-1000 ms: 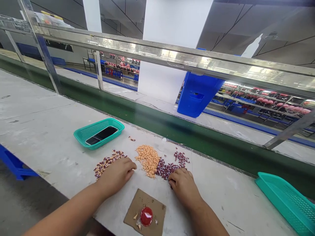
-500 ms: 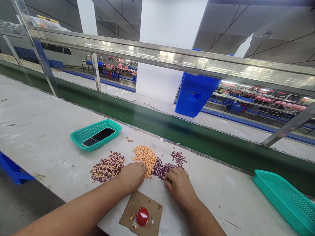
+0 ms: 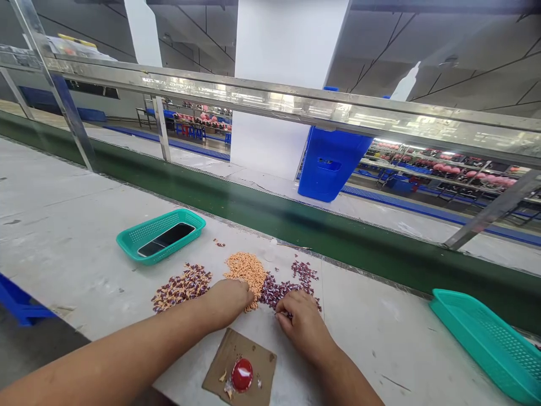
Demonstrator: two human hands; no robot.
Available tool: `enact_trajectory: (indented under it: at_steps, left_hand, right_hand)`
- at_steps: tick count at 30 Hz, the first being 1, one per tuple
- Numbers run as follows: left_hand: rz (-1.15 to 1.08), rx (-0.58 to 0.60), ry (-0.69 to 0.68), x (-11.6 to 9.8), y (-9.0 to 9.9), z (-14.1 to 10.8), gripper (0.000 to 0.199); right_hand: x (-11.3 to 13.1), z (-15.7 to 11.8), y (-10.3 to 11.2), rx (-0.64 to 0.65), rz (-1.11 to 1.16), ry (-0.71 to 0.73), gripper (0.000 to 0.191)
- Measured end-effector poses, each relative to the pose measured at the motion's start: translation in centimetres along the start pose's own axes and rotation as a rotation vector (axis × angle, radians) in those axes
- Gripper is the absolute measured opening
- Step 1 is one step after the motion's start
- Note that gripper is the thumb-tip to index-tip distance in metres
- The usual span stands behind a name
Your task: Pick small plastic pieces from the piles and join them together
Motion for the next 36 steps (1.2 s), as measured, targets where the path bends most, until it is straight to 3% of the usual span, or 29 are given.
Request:
enact_trajectory:
  at_steps: [6,11,16,19,24,32,36]
  left_hand:
    - [-0.132,-0.018,0.036,0.7,-0.3,0.1,0.023]
    - [-0.414,-0.149,0.105,1.4,1.4,-0.9,0.017]
    - [-0.780,-0.207,0.142,-0.3,1.7,-1.8,0.014]
    - [-0.935,-0.209,0.166,-1.0,1.2,-2.3,0.013]
    - [-1.163,-0.181,0.186,-1.0,0.6,-3.0,0.010]
    - [-1.633,-0.002,0.137,-2.5,-1.0,-3.4,0.018]
    - [-1.712,0.006,0.125,-2.7,-1.2,-3.9,0.019]
  right_hand:
    - [0.4,0.0,-0.6,0.015,0.231,-0.043,0.010]
    - [0.9,-0.4,-1.7,0.075,0.478,-0.094,0.005]
    - [1.9,-0.9,-3.8,0.191,1.044,-0.118,0.024]
    - [2.0,-1.1,-4.1,0.182,1.254,-0.168,0.031]
    - [2.5,-1.4,-3.9,0.185,1.378,-0.178,0.027]
    - [3.4,-2.0,-4.6,0.282,1.467,-0.179,0.025]
    - [4.3,-2.3,-4.7,0.327,1.469,-0.164,0.021]
Point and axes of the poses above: each hand's wrist, its own z-axis towards the middle knuckle, its own y-axis out of the back of the hand, x = y × z, the point moved 10 cm from there along z, towards the middle knuckle, and after that the axes turned 9 degrees about z, right-handed, at the moved point
